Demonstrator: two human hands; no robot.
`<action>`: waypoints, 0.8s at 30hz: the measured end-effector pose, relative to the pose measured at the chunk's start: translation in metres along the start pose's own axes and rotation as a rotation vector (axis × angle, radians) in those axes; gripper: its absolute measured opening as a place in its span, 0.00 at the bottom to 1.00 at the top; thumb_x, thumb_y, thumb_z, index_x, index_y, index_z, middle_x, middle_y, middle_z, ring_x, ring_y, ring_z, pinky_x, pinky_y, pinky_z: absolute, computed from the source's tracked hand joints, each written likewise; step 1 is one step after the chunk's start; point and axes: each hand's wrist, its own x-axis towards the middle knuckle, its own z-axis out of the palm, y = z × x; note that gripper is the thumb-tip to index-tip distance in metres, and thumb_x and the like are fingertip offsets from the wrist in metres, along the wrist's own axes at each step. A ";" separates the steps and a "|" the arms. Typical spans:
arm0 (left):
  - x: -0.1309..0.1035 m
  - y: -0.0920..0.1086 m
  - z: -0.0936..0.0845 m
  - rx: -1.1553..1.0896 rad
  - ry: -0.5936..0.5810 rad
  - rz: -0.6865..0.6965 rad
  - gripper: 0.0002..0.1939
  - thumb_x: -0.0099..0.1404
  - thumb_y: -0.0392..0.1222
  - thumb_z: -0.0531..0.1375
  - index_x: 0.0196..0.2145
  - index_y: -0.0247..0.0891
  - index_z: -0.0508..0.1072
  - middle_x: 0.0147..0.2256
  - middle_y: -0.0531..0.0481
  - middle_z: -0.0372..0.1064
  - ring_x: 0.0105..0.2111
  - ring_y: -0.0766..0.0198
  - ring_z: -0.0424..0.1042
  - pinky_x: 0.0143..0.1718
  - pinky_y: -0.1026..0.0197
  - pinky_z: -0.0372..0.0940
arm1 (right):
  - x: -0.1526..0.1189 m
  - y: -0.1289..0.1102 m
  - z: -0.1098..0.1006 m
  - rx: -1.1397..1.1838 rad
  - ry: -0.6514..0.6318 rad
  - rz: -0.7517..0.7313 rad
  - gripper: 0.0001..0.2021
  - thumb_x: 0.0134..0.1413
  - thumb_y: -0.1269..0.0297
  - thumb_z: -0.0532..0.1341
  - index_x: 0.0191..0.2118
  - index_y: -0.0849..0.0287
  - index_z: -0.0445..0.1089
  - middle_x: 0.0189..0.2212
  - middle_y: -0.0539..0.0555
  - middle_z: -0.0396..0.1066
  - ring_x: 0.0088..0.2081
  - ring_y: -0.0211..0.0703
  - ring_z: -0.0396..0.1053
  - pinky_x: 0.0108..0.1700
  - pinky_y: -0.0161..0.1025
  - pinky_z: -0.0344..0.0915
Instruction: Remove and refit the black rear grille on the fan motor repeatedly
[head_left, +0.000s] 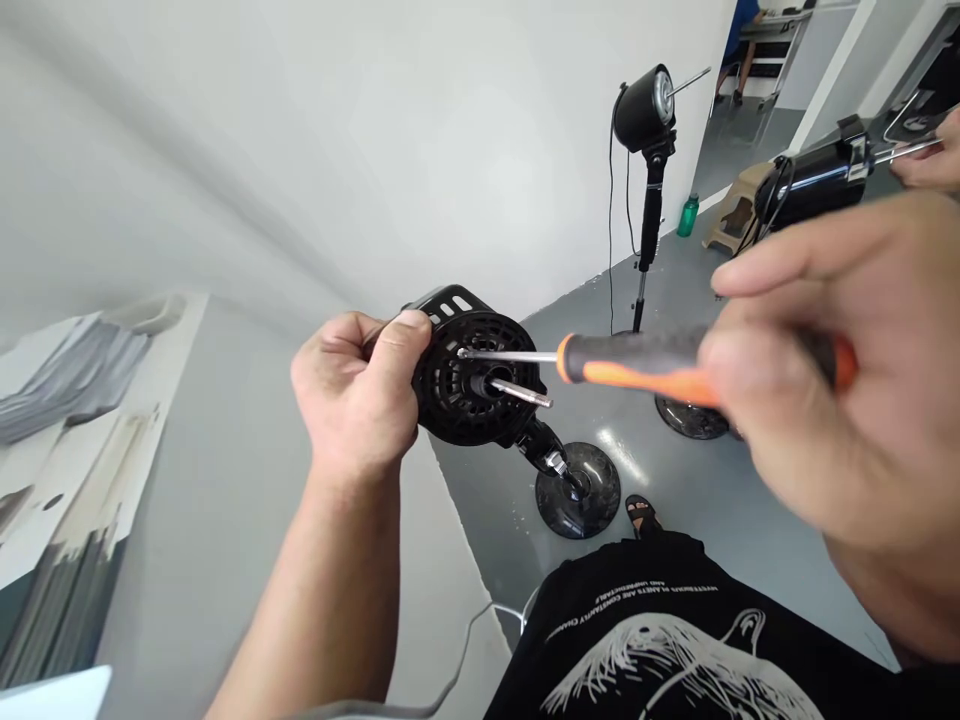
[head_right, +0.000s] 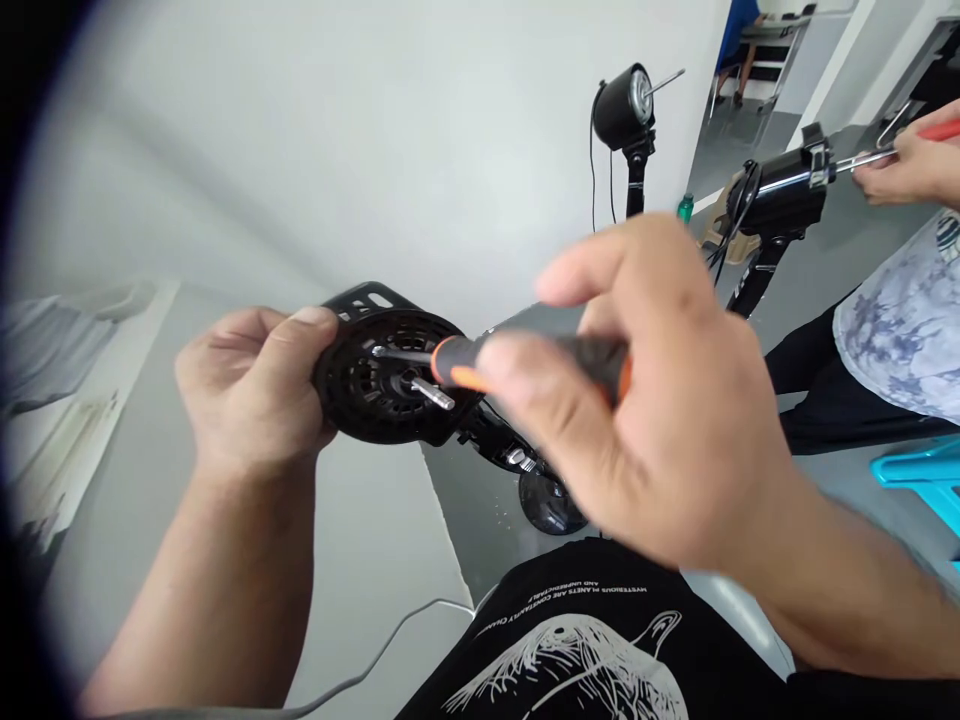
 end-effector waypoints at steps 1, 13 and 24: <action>-0.001 0.000 0.001 0.001 0.002 -0.004 0.17 0.45 0.49 0.69 0.16 0.43 0.63 0.14 0.57 0.56 0.15 0.71 0.54 0.13 0.64 0.50 | -0.002 0.001 0.001 0.003 0.020 0.048 0.12 0.70 0.52 0.60 0.44 0.56 0.71 0.35 0.54 0.75 0.28 0.38 0.75 0.21 0.35 0.73; -0.004 0.002 0.003 0.028 0.010 -0.033 0.18 0.45 0.51 0.69 0.17 0.42 0.64 0.16 0.56 0.57 0.17 0.69 0.55 0.15 0.64 0.52 | -0.008 0.000 0.014 0.450 0.178 0.246 0.19 0.60 0.65 0.68 0.54 0.50 0.64 0.50 0.53 0.76 0.24 0.33 0.74 0.19 0.33 0.72; -0.004 0.000 0.003 0.026 0.016 -0.048 0.18 0.45 0.51 0.70 0.18 0.42 0.65 0.16 0.56 0.58 0.17 0.69 0.56 0.14 0.64 0.51 | -0.002 0.013 -0.008 0.050 -0.025 -0.146 0.27 0.51 0.65 0.73 0.57 0.55 0.71 0.61 0.63 0.70 0.58 0.56 0.73 0.46 0.47 0.84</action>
